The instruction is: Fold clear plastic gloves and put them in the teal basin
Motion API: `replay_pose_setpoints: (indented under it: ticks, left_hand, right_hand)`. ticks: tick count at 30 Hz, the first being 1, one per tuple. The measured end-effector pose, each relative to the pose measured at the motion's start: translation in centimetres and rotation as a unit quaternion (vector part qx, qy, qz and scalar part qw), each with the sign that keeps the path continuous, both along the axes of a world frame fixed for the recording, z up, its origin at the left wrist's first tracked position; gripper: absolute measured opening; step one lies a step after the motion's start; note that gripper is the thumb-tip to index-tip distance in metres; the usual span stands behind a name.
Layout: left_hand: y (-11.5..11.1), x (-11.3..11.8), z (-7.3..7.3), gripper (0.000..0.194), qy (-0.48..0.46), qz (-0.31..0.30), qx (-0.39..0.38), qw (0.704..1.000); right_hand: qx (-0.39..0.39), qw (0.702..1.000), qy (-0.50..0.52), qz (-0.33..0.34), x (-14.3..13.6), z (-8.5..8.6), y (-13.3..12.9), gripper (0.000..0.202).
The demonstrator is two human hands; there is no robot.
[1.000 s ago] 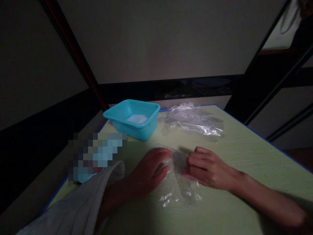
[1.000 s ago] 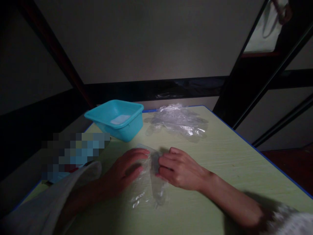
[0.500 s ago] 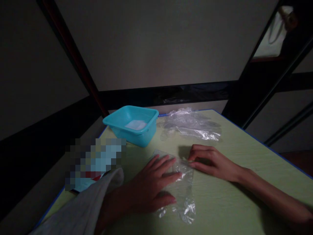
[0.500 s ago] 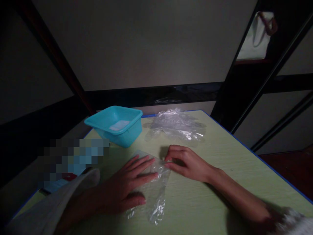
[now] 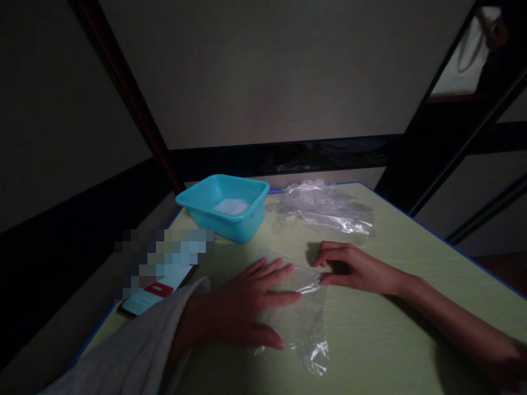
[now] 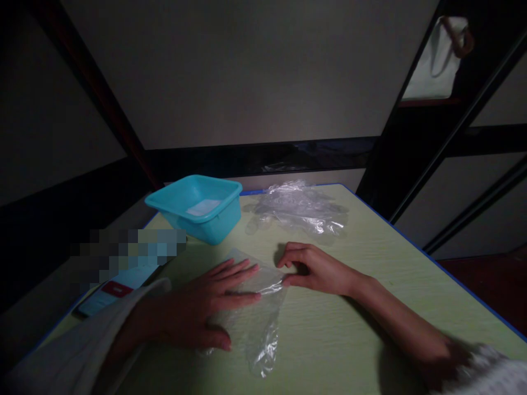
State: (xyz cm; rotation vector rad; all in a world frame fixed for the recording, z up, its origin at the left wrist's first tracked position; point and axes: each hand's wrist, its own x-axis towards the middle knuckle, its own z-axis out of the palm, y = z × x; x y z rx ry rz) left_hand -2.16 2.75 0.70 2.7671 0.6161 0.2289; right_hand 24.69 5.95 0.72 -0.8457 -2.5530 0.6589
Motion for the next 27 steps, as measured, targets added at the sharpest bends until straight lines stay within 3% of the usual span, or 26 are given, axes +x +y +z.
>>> replay_pose_setpoints:
  ticks: [4, 7, 10, 19, 24, 27]
  left_hand:
    - [0.2, -0.2, -0.6, 0.049, -0.051, 0.015, 0.053, 0.997]
    - [0.4, -0.2, -1.0, 0.029, -0.100, 0.094, 0.123, 0.983]
    - [0.5, -0.1, -1.1, 0.025, -0.100, 0.147, 0.164, 0.970]
    - [-0.1, 0.6, -0.9, 0.048, -0.030, 0.172, 0.056, 0.983]
    - [0.1, 0.5, -1.4, 0.034, -0.126, 0.262, 0.124, 0.949]
    - [0.3, 0.4, -1.7, 0.024, -0.160, 0.285, 0.167, 0.930]
  right_hand:
    - [-0.008, 0.999, 0.026, 0.025, 0.0, -0.2, -0.2, 0.022]
    - [-0.022, 0.998, 0.049, 0.041, 0.0, -0.3, -0.4, 0.019]
    - [-0.029, 0.997, 0.061, 0.041, -0.1, -0.1, -0.5, 0.023]
    - [-0.116, 0.985, 0.066, 0.109, -1.2, 0.8, -2.2, 0.044]
    - [-0.012, 0.995, 0.087, 0.046, -0.8, 0.3, -1.2, 0.026]
    - [0.055, 0.998, 0.007, 0.038, -0.1, 0.1, -0.3, 0.048]
